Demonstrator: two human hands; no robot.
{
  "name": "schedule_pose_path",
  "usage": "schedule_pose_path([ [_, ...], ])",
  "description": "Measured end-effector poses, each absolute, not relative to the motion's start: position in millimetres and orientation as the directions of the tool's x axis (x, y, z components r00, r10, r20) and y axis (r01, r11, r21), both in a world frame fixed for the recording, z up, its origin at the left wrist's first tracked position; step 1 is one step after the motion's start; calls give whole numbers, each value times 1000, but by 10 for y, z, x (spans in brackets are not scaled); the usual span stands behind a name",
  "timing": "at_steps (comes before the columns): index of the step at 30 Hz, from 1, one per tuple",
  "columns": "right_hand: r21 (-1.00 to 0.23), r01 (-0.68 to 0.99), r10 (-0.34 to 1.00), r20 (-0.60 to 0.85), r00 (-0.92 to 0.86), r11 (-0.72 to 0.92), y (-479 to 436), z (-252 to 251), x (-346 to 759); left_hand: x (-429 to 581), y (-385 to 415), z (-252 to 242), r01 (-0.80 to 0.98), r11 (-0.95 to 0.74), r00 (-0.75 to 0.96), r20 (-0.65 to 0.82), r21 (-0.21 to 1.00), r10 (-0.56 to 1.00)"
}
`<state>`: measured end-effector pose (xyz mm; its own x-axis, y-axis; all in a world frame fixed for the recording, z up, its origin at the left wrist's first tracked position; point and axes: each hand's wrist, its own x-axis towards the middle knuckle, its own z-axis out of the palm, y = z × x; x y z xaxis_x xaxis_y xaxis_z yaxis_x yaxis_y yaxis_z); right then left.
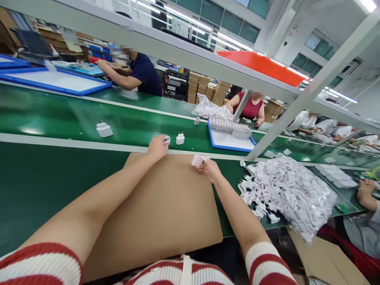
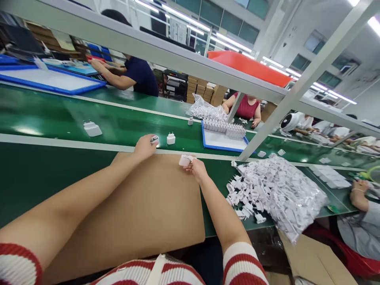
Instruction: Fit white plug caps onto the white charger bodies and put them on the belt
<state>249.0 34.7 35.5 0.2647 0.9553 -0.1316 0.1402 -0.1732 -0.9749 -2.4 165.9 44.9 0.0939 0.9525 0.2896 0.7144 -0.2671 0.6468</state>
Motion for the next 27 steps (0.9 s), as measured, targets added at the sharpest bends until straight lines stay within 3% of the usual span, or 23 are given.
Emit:
schedule_pose_path([
  [3, -956, 235, 961, -113, 252, -174, -48, 359, 2365, 54, 1120, 442, 612, -405, 247, 322, 679, 914],
  [5, -905, 409, 971, -14, 239, -114, -258, 356, 2273, 107, 748, 348, 540, -460, 358, 302, 705, 884],
  [7, -771, 634, 981, 72, 181, -60, -407, 348, 2186, 125, 442, 209, 477, -486, 436, 283, 732, 854],
  [9, -652, 756, 988, 76, 138, -55, -503, 337, 2137, 106, 247, 70, 461, -486, 476, 255, 743, 842],
  [13, -668, 739, 984, 60, 167, -85, -669, 335, 2287, 66, 167, -95, 468, -475, 470, 246, 745, 848],
  [15, -602, 787, 960, 119, 255, -135, -799, 372, 2502, 69, 191, -114, 471, -466, 457, 245, 749, 855],
  [19, -215, 848, 800, 283, 529, -484, -1087, 500, 3067, 89, 227, -95, 491, -450, 466, 211, 746, 859],
  [22, -34, 765, 746, 201, 635, -643, -1211, 561, 3392, 106, 247, -98, 470, -449, 473, 213, 760, 855],
  [24, -11, 777, 767, 150, 623, -629, -1229, 571, 3494, 117, 258, -118, 456, -448, 463, 225, 769, 857],
  [27, -69, 821, 787, 250, 564, -566, -1152, 568, 3486, 129, 259, -153, 427, -459, 437, 267, 779, 859],
])
